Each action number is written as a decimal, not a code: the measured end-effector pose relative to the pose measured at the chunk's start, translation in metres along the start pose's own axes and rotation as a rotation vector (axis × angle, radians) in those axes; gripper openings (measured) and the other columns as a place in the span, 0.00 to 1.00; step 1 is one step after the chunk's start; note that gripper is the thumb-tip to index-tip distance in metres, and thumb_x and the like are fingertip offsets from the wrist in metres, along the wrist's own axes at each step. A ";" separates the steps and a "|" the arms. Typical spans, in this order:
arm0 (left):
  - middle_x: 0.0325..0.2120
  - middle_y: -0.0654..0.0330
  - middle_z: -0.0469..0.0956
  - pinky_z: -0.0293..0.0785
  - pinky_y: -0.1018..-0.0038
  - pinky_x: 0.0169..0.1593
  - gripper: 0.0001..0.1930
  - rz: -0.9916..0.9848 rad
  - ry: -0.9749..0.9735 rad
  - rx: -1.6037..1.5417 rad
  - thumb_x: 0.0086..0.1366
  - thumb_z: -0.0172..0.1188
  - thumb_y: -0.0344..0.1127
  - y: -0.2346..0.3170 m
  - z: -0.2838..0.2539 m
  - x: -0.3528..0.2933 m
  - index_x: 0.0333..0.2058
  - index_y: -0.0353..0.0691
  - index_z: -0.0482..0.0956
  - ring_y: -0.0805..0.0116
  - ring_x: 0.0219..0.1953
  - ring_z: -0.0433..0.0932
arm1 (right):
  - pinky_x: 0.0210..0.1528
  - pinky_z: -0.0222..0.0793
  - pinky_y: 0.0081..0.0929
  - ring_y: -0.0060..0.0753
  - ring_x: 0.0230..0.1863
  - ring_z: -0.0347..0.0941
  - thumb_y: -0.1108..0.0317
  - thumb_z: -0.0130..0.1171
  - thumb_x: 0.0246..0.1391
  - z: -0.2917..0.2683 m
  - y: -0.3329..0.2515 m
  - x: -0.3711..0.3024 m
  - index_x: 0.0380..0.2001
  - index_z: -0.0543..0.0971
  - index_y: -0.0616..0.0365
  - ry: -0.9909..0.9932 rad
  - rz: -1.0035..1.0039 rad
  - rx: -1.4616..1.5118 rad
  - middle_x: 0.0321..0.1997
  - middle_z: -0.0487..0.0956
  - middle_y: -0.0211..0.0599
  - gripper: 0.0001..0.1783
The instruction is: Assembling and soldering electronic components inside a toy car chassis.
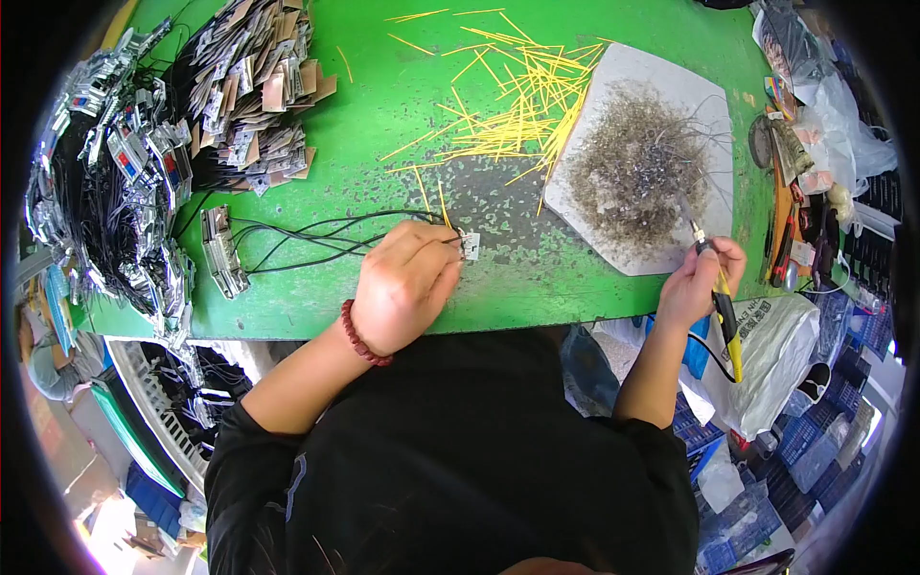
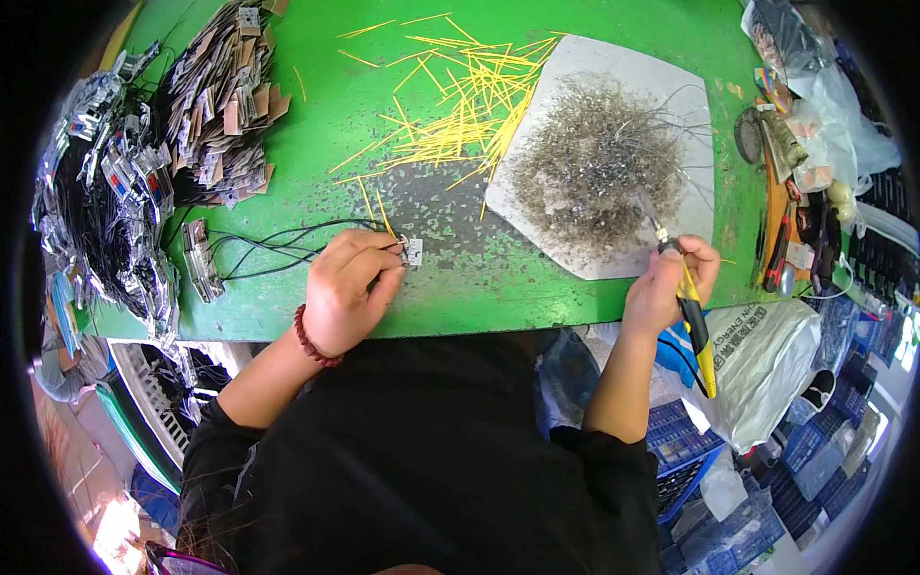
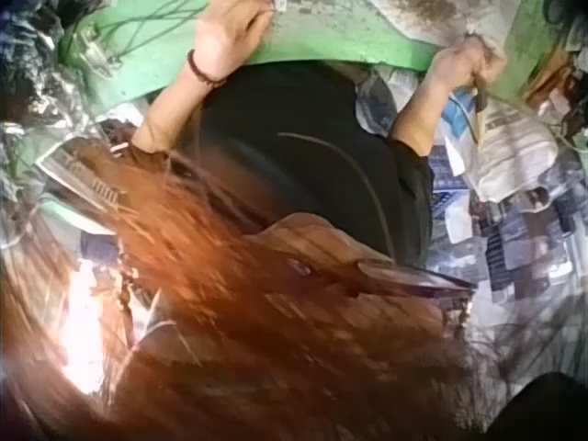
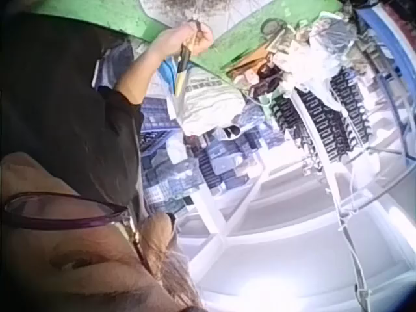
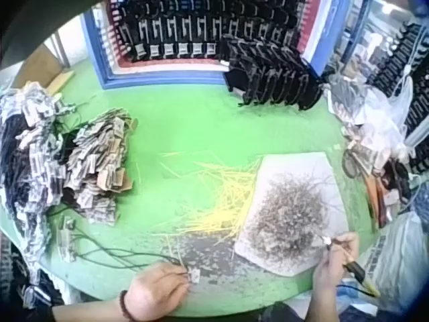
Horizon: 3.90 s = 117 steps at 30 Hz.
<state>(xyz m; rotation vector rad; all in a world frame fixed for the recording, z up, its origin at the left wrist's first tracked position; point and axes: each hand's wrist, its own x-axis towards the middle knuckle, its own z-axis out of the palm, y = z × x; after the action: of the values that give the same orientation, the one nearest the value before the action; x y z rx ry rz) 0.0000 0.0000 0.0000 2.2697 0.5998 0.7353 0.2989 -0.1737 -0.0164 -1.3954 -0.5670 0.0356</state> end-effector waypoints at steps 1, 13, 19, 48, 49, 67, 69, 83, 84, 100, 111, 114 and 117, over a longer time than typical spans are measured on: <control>0.33 0.55 0.81 0.78 0.68 0.38 0.07 -0.010 -0.001 0.006 0.49 0.66 0.20 0.000 0.000 0.000 0.28 0.35 0.79 0.57 0.35 0.80 | 0.26 0.61 0.14 0.16 0.25 0.64 0.77 0.56 0.52 -0.002 0.003 0.005 0.37 0.72 0.62 -0.014 -0.007 -0.012 0.29 0.71 0.31 0.08; 0.31 0.54 0.80 0.77 0.67 0.36 0.07 -0.016 0.006 0.040 0.48 0.66 0.20 0.002 0.000 0.004 0.26 0.34 0.77 0.57 0.33 0.79 | 0.27 0.59 0.14 0.12 0.25 0.63 0.77 0.61 0.50 0.033 0.005 0.033 0.31 0.74 0.60 -0.093 0.053 -0.232 0.25 0.71 0.23 0.07; 0.32 0.54 0.81 0.77 0.68 0.38 0.06 -0.052 -0.004 0.035 0.49 0.66 0.20 0.003 0.000 0.001 0.26 0.35 0.78 0.57 0.34 0.80 | 0.29 0.63 0.14 0.16 0.26 0.67 0.77 0.59 0.52 0.026 0.008 0.031 0.31 0.74 0.56 -0.063 0.065 -0.231 0.28 0.73 0.25 0.05; 0.31 0.54 0.80 0.77 0.68 0.37 0.06 -0.051 0.032 0.024 0.49 0.66 0.22 0.003 0.004 0.004 0.26 0.33 0.77 0.57 0.33 0.78 | 0.25 0.62 0.20 0.22 0.22 0.66 0.72 0.66 0.45 0.074 -0.036 -0.101 0.30 0.73 0.62 -0.641 0.119 0.013 0.24 0.76 0.37 0.12; 0.31 0.54 0.80 0.77 0.68 0.37 0.06 -0.048 0.034 0.023 0.49 0.66 0.22 0.003 0.004 0.004 0.26 0.33 0.77 0.57 0.33 0.78 | 0.26 0.62 0.20 0.22 0.22 0.66 0.72 0.66 0.45 0.073 -0.037 -0.101 0.30 0.73 0.62 -0.645 0.137 0.014 0.25 0.76 0.37 0.12; 0.31 0.56 0.77 0.77 0.68 0.39 0.07 -0.036 -0.026 0.045 0.51 0.63 0.24 0.004 0.000 0.005 0.30 0.34 0.76 0.57 0.37 0.76 | 0.25 0.62 0.19 0.22 0.24 0.66 0.65 0.65 0.52 0.067 -0.030 -0.104 0.32 0.69 0.59 -0.598 0.138 0.027 0.25 0.71 0.35 0.15; 0.31 0.56 0.77 0.76 0.68 0.38 0.06 -0.044 -0.029 0.048 0.51 0.62 0.24 0.005 -0.001 0.006 0.30 0.34 0.76 0.57 0.36 0.76 | 0.25 0.61 0.19 0.22 0.24 0.65 0.66 0.64 0.52 0.066 -0.029 -0.104 0.31 0.68 0.59 -0.605 0.122 0.010 0.25 0.71 0.35 0.14; 0.34 0.55 0.79 0.76 0.65 0.41 0.08 -0.090 -0.124 0.068 0.52 0.64 0.24 0.003 -0.006 0.007 0.32 0.33 0.78 0.54 0.37 0.77 | 0.28 0.62 0.20 0.20 0.25 0.66 0.68 0.67 0.47 0.070 -0.033 -0.104 0.31 0.73 0.61 -0.617 0.202 -0.008 0.27 0.75 0.34 0.14; 0.34 0.55 0.79 0.76 0.65 0.41 0.08 -0.088 -0.124 0.068 0.52 0.64 0.24 0.003 -0.005 0.007 0.32 0.33 0.78 0.54 0.37 0.77 | 0.28 0.62 0.20 0.21 0.26 0.67 0.68 0.67 0.47 0.069 -0.032 -0.104 0.31 0.73 0.61 -0.630 0.220 -0.007 0.28 0.75 0.34 0.14; 0.32 0.56 0.79 0.77 0.65 0.38 0.06 -0.070 -0.125 0.113 0.52 0.64 0.25 0.003 -0.003 0.007 0.30 0.35 0.78 0.55 0.36 0.77 | 0.25 0.60 0.18 0.22 0.23 0.65 0.64 0.65 0.52 0.069 -0.028 -0.108 0.33 0.68 0.59 -0.531 0.182 0.073 0.24 0.71 0.34 0.16; 0.33 0.55 0.79 0.77 0.66 0.39 0.07 -0.047 -0.099 0.098 0.52 0.64 0.25 0.003 -0.002 0.009 0.31 0.35 0.78 0.56 0.37 0.77 | 0.34 0.66 0.19 0.20 0.30 0.69 0.63 0.66 0.53 0.074 -0.036 -0.105 0.38 0.68 0.59 -0.479 0.329 0.108 0.31 0.72 0.33 0.18; 0.32 0.55 0.79 0.77 0.66 0.39 0.07 -0.059 -0.089 0.078 0.52 0.64 0.25 0.008 -0.001 0.008 0.31 0.34 0.78 0.55 0.36 0.77 | 0.34 0.73 0.21 0.24 0.29 0.75 0.61 0.63 0.58 0.089 -0.056 -0.098 0.55 0.67 0.65 -0.556 0.395 0.100 0.33 0.79 0.41 0.27; 0.32 0.56 0.78 0.76 0.66 0.38 0.07 -0.036 -0.077 0.078 0.52 0.65 0.25 0.005 -0.004 0.009 0.31 0.35 0.78 0.56 0.35 0.77 | 0.24 0.73 0.20 0.22 0.26 0.78 0.76 0.59 0.58 0.101 -0.045 -0.092 0.49 0.76 0.61 -0.687 0.302 -0.012 0.29 0.81 0.38 0.15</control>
<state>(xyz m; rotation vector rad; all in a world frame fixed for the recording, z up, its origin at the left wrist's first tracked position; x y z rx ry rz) 0.0053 0.0039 0.0087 2.3407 0.6402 0.6137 0.1657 -0.1226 -0.0007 -1.4605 -0.9114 0.7781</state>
